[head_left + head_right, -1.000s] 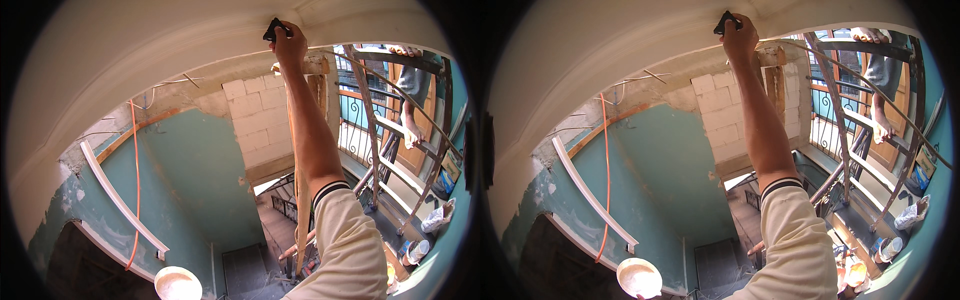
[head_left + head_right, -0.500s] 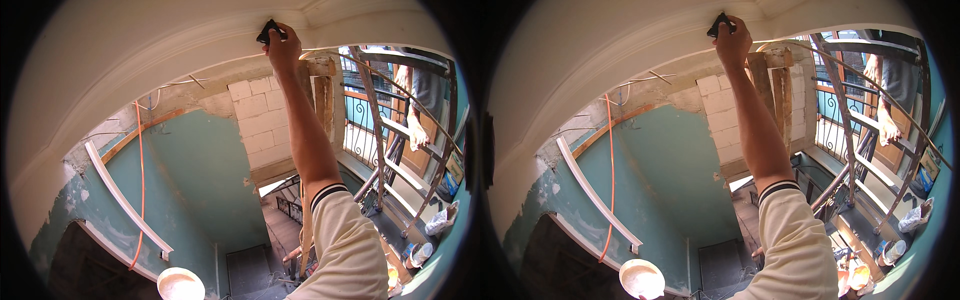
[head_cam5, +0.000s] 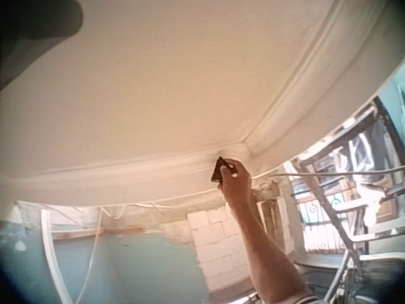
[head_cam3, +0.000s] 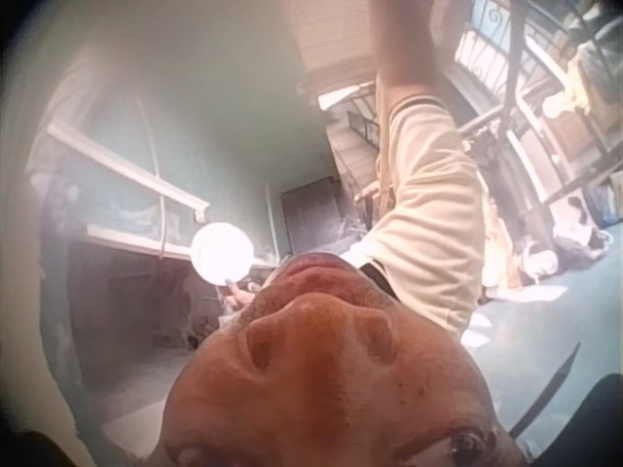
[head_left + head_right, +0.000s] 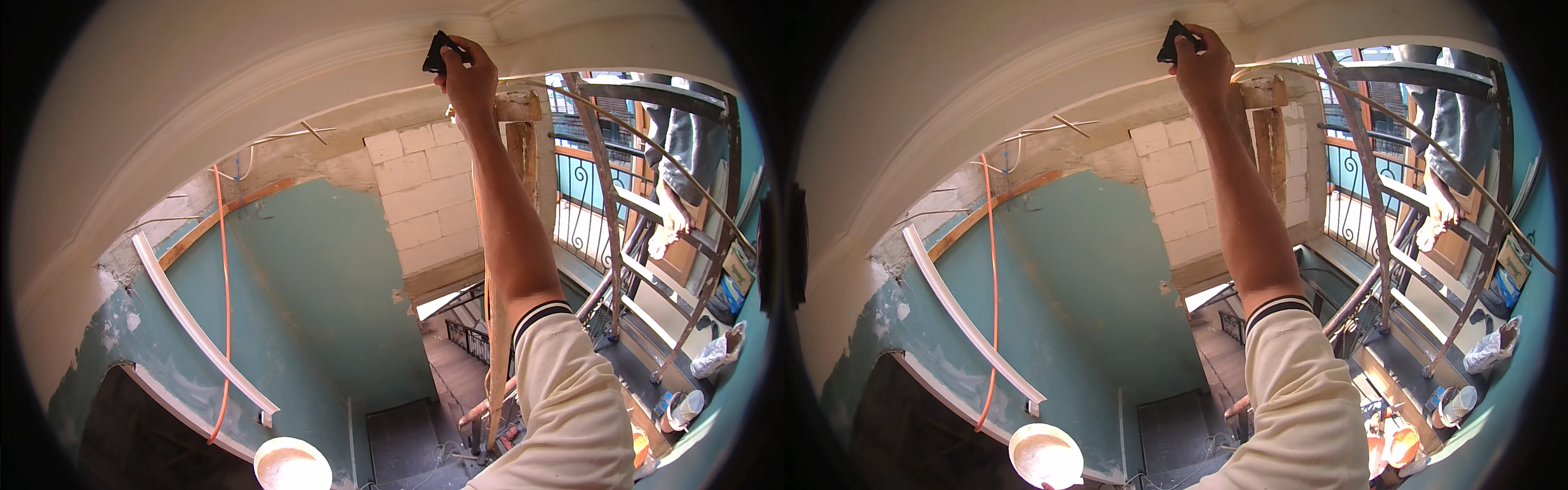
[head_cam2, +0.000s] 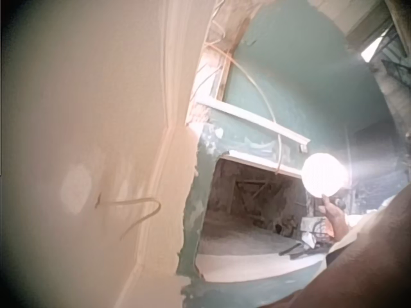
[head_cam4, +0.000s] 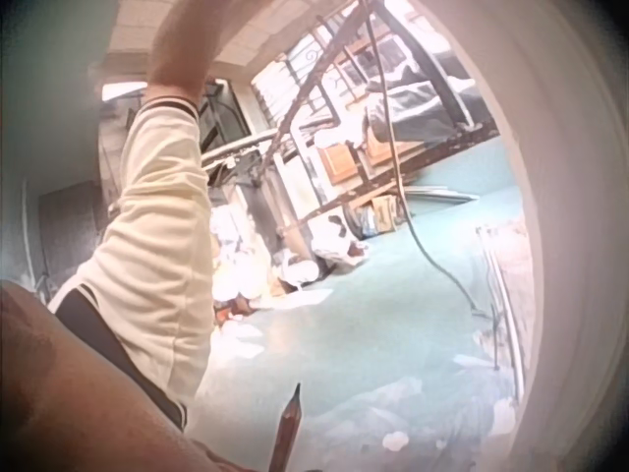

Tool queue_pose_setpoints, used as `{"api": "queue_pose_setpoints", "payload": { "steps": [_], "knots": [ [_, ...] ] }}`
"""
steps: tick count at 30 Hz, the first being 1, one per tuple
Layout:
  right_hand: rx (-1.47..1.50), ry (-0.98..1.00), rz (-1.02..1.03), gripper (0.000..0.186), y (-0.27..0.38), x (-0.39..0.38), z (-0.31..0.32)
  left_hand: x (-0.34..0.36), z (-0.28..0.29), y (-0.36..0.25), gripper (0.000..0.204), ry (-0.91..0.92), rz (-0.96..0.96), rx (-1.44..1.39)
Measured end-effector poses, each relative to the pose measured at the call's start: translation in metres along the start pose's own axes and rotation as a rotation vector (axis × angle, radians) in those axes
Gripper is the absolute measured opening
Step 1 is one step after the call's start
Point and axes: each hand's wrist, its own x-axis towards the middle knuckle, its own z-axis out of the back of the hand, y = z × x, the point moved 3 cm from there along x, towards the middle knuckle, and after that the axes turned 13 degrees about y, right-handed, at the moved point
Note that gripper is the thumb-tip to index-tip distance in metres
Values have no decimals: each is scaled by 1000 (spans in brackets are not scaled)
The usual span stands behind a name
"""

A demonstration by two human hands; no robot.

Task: The person applies plaster to a ceiling using a trowel and a bowl of mixed compound. They pause to mix more compound in a bucket, adding water and scraping the sides before resuming application.

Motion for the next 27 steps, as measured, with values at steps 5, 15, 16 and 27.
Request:
{"api": "queue_pose_setpoints", "payload": {
  "steps": [5, 15, 16, 27],
  "knots": [
    [170, -164, 73, 32, 14, -10, 10, 2, 1, 0, 67, 23, 0, -20],
    [-573, -408, 461, 28, 16, 17, 55, 4, -1, 1, 65, 49, 4, -52],
    [-613, -423, 494, 28, 16, 19, 53, 3, -1, 2, 65, 49, 6, -58],
    [-836, -406, 511, 26, 8, 30, 51, 0, -3, 5, 63, 51, 4, -83]
  ]
}}
